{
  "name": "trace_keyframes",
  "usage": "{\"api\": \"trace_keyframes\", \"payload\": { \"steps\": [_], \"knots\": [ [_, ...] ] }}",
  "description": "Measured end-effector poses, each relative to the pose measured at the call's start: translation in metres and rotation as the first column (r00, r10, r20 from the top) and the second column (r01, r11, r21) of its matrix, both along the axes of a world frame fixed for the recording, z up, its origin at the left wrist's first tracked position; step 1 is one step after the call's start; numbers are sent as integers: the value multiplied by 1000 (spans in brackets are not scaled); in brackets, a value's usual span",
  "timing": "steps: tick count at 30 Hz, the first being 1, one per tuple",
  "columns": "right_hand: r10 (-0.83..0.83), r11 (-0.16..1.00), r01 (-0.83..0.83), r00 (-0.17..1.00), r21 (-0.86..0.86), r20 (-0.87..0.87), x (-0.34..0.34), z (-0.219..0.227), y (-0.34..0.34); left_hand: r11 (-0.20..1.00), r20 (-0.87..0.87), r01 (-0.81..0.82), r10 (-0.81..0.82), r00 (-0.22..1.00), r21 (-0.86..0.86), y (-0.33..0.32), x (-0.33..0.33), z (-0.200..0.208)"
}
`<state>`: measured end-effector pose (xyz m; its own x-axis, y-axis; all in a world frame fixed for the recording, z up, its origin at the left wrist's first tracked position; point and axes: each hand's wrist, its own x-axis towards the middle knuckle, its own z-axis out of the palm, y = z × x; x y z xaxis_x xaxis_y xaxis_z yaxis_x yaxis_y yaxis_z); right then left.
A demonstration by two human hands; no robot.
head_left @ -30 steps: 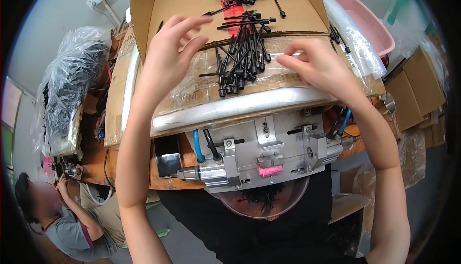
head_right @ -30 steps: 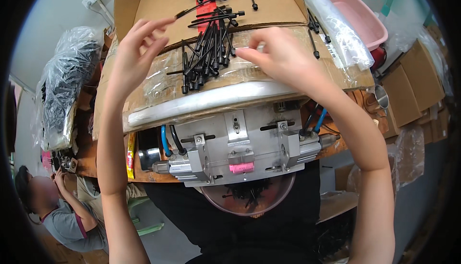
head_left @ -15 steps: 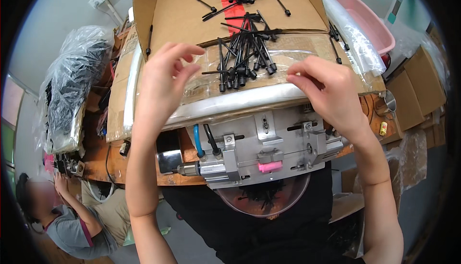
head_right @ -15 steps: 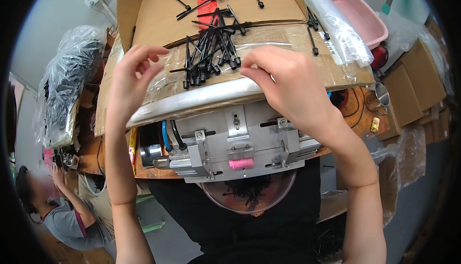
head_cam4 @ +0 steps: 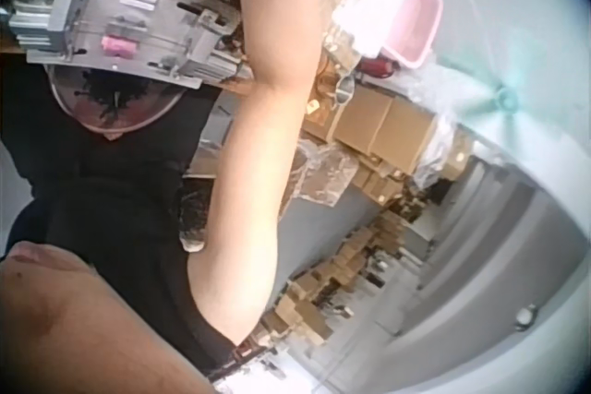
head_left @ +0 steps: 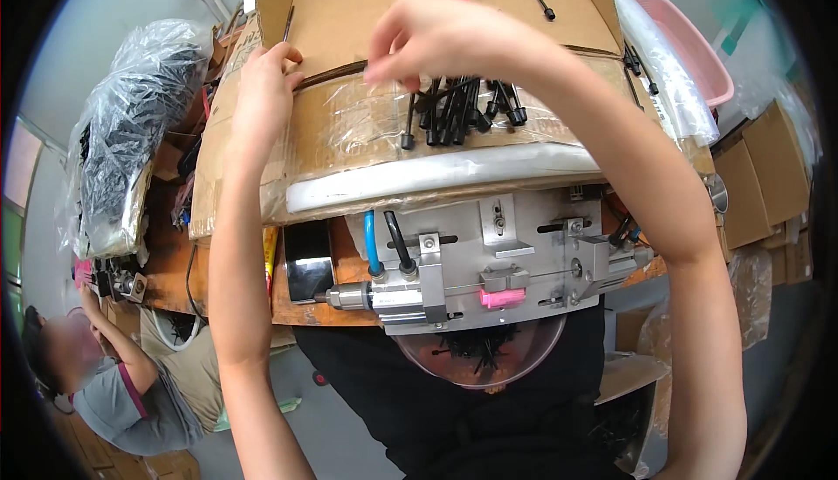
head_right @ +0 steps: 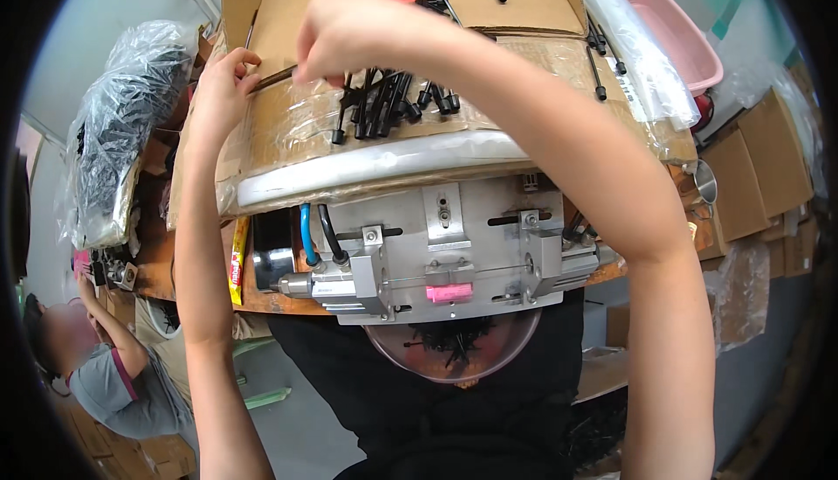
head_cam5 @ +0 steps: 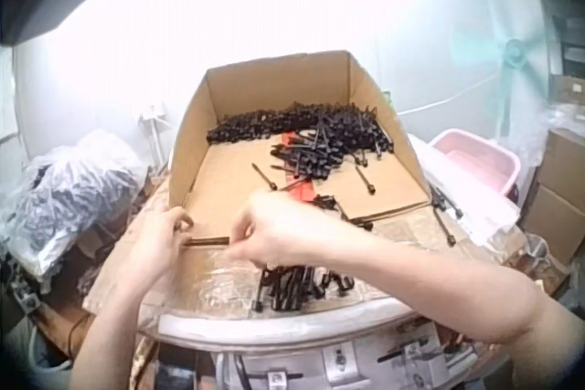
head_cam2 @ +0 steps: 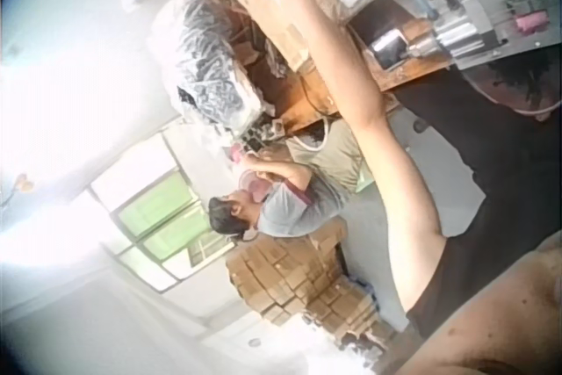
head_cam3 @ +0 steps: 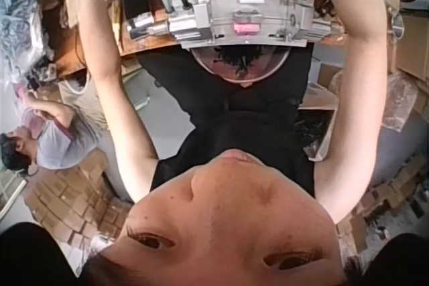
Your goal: The person repeatedly picks up black cable ties from a cardboard box and inserts them into a metal assembly jig. They manipulate the ties within the jig's mechanism and then place the finished items into a pink plastic bowl below. The process is continuous and repetitive throughout the clip.
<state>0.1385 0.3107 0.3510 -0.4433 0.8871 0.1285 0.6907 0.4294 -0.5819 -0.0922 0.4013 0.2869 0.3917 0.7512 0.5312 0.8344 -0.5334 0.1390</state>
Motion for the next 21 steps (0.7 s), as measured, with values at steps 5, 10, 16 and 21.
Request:
{"api": "trace_keyframes", "payload": {
  "steps": [5,10,16,21],
  "knots": [
    [-81,985,-65,643,-160,-761,54,-10,-11,990,83,73,-63,995,-119,-5,-9,1],
    [-391,870,465,853,163,-346,129,-8,-75,985,104,72,-89,991,158,-3,-4,-8],
    [-367,810,401,916,429,-163,142,-27,-88,988,9,76,-78,997,134,-13,-4,4],
    [13,795,-3,1000,607,-11,53,-20,-65,900,241,375,-322,916,-223,-79,39,20]
  ]
}}
